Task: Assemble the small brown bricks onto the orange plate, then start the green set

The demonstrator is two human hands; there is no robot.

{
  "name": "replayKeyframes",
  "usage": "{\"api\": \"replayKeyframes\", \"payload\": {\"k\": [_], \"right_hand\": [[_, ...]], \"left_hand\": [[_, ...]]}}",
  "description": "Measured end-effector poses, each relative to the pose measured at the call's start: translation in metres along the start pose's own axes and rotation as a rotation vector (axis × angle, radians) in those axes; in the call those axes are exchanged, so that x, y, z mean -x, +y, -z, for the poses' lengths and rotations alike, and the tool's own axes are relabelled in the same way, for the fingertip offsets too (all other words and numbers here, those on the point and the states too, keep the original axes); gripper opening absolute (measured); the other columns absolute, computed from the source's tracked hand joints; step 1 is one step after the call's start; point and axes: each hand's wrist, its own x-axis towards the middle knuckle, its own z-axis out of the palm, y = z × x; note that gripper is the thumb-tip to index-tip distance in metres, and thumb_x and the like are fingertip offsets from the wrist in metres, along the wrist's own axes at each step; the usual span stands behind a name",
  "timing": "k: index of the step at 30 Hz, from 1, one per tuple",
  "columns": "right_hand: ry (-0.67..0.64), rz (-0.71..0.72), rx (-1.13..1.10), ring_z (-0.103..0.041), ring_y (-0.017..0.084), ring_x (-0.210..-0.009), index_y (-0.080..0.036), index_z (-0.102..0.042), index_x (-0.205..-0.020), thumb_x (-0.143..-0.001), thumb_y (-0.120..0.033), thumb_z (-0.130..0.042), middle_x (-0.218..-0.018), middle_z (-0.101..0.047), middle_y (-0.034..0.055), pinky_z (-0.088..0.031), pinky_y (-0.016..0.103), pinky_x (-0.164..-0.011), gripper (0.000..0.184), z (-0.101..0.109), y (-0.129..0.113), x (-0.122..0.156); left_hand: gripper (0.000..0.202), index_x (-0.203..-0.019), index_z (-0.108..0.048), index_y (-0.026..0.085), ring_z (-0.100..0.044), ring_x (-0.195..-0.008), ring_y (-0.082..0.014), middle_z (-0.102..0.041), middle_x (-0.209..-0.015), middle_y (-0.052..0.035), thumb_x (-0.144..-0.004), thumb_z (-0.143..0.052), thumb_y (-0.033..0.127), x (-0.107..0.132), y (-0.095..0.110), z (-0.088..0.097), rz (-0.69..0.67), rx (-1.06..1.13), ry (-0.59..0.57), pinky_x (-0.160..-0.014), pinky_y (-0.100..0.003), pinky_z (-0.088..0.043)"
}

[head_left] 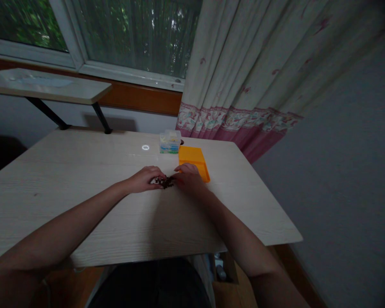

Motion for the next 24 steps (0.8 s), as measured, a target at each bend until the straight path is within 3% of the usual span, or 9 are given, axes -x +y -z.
{"api": "replayKeyframes", "payload": {"k": [7, 16, 24], "right_hand": [[0.05, -0.073, -0.049, -0.054, 0.021, -0.104, -0.026, -0.074, -0.103, -0.089, -0.035, -0.063, -0.108, -0.067, 0.0053, -0.036, 0.035, -0.091, 0.02, 0.011, 0.016, 0.006], [0.008, 0.012, -0.044, -0.045, 0.024, -0.125, -0.028, -0.07, -0.114, -0.087, -0.026, -0.063, -0.134, -0.057, 0.0072, -0.034, 0.043, -0.104, 0.029, -0.003, 0.005, 0.002], [0.019, 0.03, -0.091, -0.047, 0.023, -0.126, -0.025, -0.075, -0.099, -0.083, -0.019, -0.065, -0.129, -0.061, 0.006, -0.034, 0.041, -0.106, 0.02, 0.0, 0.009, 0.004]], "left_hand": [[0.026, -0.107, -0.068, 0.021, -0.06, -0.093, -0.0203, -0.067, -0.1, -0.0075, -0.091, -0.059, 0.041, -0.001, 0.007, -0.013, 0.009, 0.016, 0.034, -0.085, -0.032, -0.045], [0.024, -0.107, -0.067, 0.021, -0.058, -0.093, -0.019, -0.062, -0.1, -0.0071, -0.09, -0.061, 0.036, -0.001, 0.01, -0.011, 0.044, 0.119, 0.055, -0.084, -0.032, -0.048], [0.041, -0.119, -0.062, 0.021, -0.055, -0.085, -0.0172, -0.054, -0.105, -0.0077, -0.085, -0.067, 0.043, -0.001, 0.006, -0.01, 0.127, 0.147, 0.131, -0.077, -0.032, -0.05]]}}
